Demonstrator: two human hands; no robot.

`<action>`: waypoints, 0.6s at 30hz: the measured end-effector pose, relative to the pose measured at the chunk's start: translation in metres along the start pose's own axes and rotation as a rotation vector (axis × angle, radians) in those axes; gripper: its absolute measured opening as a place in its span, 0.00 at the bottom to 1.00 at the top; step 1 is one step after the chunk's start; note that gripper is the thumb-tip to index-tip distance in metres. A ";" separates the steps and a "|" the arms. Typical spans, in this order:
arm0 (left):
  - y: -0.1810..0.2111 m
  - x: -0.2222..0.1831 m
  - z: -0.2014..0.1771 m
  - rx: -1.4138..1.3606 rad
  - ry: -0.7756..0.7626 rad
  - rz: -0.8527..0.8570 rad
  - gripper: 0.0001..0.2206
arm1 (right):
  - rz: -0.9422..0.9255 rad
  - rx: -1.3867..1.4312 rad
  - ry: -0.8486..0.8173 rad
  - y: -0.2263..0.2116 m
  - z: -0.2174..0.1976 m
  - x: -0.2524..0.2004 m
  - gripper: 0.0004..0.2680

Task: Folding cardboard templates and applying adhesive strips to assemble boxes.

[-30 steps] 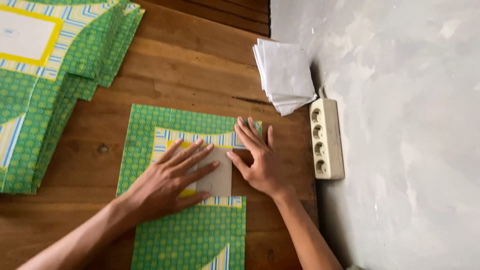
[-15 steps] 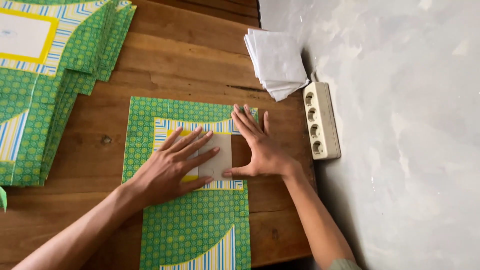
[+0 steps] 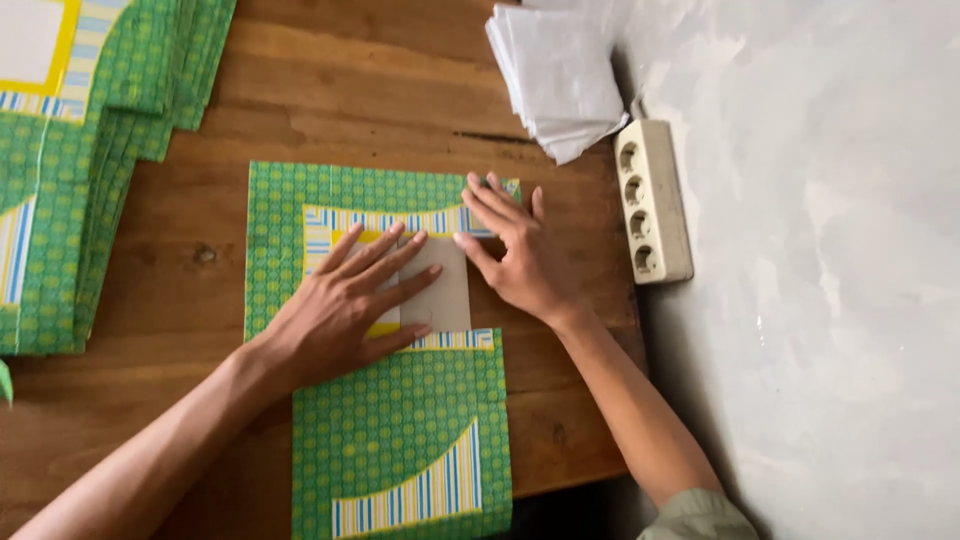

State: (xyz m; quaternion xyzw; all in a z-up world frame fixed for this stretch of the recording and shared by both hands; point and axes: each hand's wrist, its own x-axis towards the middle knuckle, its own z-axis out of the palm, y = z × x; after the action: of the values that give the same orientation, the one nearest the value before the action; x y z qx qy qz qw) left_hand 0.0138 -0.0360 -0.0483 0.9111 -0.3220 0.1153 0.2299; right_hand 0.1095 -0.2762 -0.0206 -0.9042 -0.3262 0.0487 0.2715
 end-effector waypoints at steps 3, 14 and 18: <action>-0.002 0.000 0.000 -0.042 -0.009 -0.013 0.31 | -0.011 -0.038 0.034 -0.005 -0.002 0.002 0.20; -0.042 -0.012 -0.068 -0.167 -0.058 -0.352 0.48 | -0.047 -0.057 -0.254 -0.002 -0.019 -0.001 0.32; -0.047 -0.028 -0.080 0.096 -0.278 -0.686 0.70 | -0.080 -0.117 -0.328 -0.004 -0.024 -0.004 0.48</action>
State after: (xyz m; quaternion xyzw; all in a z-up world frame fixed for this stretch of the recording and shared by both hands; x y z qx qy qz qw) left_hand 0.0171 0.0510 -0.0048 0.9828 -0.0202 -0.0785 0.1662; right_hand 0.1105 -0.2873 0.0008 -0.8847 -0.4040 0.1654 0.1633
